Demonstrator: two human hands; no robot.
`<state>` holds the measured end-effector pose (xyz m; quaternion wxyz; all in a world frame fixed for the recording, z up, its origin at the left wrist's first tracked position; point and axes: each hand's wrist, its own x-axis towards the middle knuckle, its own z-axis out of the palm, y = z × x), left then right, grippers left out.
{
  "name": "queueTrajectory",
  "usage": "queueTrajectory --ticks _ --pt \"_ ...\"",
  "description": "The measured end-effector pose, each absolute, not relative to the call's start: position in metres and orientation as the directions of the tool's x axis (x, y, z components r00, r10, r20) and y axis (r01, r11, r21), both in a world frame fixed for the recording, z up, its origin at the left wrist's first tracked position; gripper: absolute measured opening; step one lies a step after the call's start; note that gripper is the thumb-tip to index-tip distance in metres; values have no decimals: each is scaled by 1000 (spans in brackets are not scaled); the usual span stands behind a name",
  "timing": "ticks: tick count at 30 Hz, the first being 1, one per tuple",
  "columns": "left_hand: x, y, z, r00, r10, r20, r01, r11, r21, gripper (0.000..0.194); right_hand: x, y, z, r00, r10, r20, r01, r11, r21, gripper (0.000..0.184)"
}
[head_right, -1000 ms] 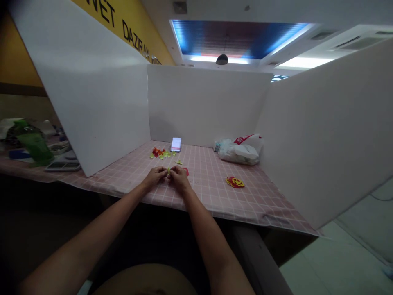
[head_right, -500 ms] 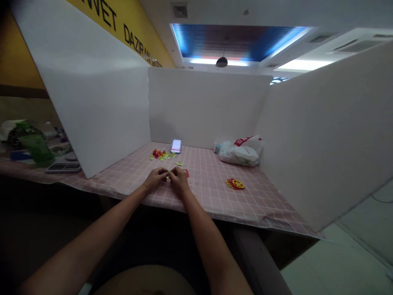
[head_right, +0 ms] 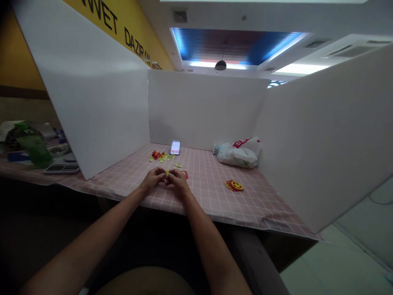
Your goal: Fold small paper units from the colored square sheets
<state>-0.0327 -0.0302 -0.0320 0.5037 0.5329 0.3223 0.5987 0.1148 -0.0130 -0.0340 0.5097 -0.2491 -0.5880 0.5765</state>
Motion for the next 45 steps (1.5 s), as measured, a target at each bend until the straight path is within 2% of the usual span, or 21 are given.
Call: queueTrajectory --ticks 7,15,28,34,45 --pt "-34 -32 -31 52 958 282 -350 -247 904 33 116 -15 -34 -407 855 321 -370 166 -914 29" --pt "-37 -32 -33 95 975 200 -433 -141 890 36 116 -20 -30 -436 835 336 -371 173 -912 28" --pt "-44 -31 -30 225 966 124 -477 -1 879 24 118 -28 -23 -427 848 314 -345 168 -923 30" --pt "-39 -36 -27 219 965 146 -390 -51 920 25 120 -29 -23 -418 857 300 -309 177 -934 25" --pt "-27 -42 -28 103 934 342 -72 -336 939 20 119 -20 -29 -228 885 406 -139 383 -913 21"
